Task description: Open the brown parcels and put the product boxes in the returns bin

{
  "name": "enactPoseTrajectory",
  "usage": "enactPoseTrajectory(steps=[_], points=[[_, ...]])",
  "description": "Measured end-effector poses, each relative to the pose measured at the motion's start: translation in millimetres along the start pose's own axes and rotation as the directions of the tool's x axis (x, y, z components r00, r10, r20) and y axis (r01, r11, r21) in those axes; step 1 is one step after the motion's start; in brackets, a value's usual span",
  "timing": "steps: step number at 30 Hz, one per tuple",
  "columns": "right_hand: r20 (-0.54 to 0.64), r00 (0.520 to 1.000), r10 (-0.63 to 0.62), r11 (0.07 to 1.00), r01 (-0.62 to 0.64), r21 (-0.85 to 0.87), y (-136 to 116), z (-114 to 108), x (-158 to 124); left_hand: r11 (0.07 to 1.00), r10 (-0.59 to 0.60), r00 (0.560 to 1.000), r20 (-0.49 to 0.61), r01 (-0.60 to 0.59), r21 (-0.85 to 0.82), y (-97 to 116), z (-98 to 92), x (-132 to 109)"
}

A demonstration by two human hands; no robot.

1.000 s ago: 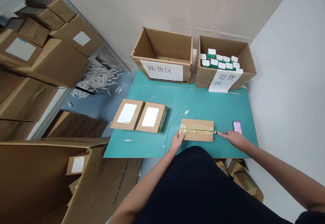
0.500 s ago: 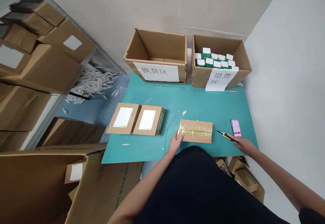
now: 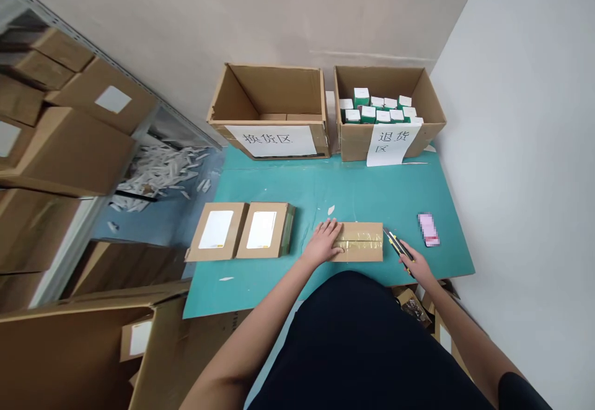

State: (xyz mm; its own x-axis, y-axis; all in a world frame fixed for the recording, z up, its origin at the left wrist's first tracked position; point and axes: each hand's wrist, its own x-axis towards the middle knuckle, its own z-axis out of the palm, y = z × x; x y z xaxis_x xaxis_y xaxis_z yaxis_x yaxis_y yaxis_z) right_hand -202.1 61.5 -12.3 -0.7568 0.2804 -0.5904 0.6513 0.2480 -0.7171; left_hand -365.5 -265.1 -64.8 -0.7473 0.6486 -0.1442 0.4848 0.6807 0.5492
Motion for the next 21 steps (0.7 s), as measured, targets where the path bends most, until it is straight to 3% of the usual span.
enactPoseTrajectory(steps=[4,8,15,21], points=[[0.01,1.0,-0.009,1.0,0.009,0.014,5,-1,0,0.998,0.026,0.996,0.09,-0.03,0.049,0,-2.7,22],[0.025,0.999,-0.023,0.999,0.023,0.028,8,-4,0,0.994,0.082,0.992,0.1,-0.089,0.07,5,-2.7,33],[0.037,0.999,-0.029,0.999,0.029,-0.015,6,-5,3,0.994,0.078,0.996,0.04,-0.081,0.08,10,0.3,29],[0.045,0.998,-0.046,0.999,0.046,-0.016,7,-5,4,0.985,0.091,0.993,0.07,-0.1,0.139,12,0.6,24]])
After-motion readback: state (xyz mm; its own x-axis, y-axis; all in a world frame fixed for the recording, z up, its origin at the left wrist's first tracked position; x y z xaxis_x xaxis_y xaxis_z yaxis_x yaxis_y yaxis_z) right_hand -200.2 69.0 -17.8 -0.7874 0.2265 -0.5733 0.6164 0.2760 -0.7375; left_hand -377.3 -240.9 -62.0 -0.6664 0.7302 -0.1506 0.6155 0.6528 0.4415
